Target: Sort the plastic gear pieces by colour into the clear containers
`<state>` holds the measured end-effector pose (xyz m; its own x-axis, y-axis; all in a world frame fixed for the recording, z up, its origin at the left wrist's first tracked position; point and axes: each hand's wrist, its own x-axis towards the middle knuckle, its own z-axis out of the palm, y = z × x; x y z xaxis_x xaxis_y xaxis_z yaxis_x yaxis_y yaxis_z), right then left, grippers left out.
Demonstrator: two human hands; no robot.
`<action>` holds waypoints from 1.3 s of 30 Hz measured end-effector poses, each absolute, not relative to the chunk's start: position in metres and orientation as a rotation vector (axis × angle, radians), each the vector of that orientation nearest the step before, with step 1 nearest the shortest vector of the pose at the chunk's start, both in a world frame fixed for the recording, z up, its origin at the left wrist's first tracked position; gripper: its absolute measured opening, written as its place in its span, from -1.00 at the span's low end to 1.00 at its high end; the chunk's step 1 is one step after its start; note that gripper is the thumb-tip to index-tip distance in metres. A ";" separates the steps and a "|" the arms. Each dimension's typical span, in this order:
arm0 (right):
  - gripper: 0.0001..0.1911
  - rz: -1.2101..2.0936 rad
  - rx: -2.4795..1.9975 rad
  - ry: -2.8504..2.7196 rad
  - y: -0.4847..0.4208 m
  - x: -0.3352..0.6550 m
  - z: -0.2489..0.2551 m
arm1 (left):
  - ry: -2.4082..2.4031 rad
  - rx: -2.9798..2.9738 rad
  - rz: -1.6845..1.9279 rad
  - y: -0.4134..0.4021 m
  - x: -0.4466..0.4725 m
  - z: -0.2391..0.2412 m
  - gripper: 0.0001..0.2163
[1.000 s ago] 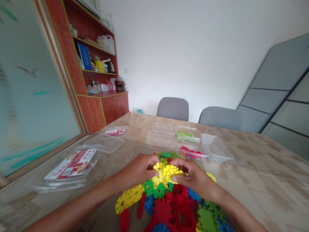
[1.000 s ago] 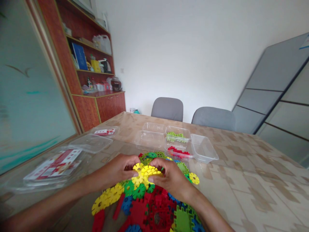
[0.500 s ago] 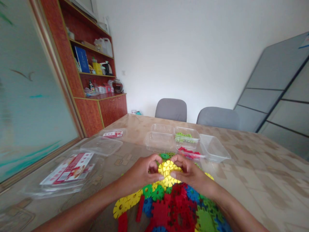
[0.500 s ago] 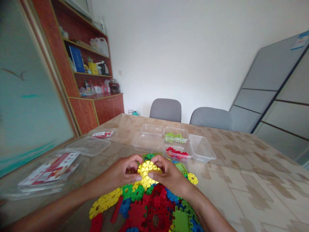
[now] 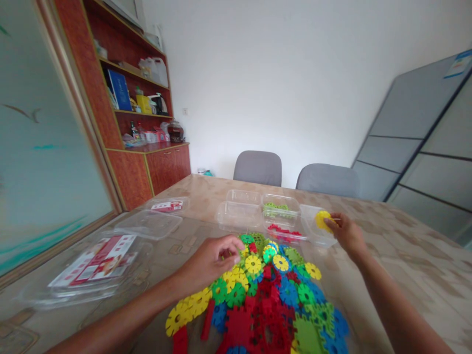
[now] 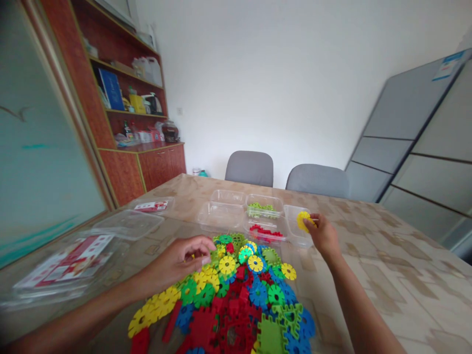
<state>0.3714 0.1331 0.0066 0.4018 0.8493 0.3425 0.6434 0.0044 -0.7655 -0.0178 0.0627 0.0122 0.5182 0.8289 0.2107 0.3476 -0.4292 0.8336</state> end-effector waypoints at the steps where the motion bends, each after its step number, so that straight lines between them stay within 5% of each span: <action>1: -0.71 0.279 -1.722 -1.317 0.133 0.376 0.005 | 0.955 2.007 0.807 0.063 -0.018 0.012 -0.86; 19: -0.69 0.640 -1.237 -2.043 0.081 0.295 0.061 | 0.799 2.468 0.358 0.036 -0.016 0.033 -0.98; 26: -0.79 0.900 -1.124 -2.518 0.033 0.256 0.073 | 0.611 2.656 0.007 0.010 -0.012 0.044 -0.63; 29: -0.83 0.761 -1.216 -2.647 0.006 0.255 0.062 | 0.612 2.714 -0.063 -0.001 -0.009 0.040 -0.59; 36: -0.52 0.445 -1.232 -2.710 -0.035 0.244 0.028 | 0.667 2.773 -0.070 -0.011 -0.005 0.029 -0.59; 39: -0.59 0.447 -1.424 -2.824 -0.019 0.228 0.021 | 0.769 2.773 -0.030 -0.003 -0.005 0.030 -0.58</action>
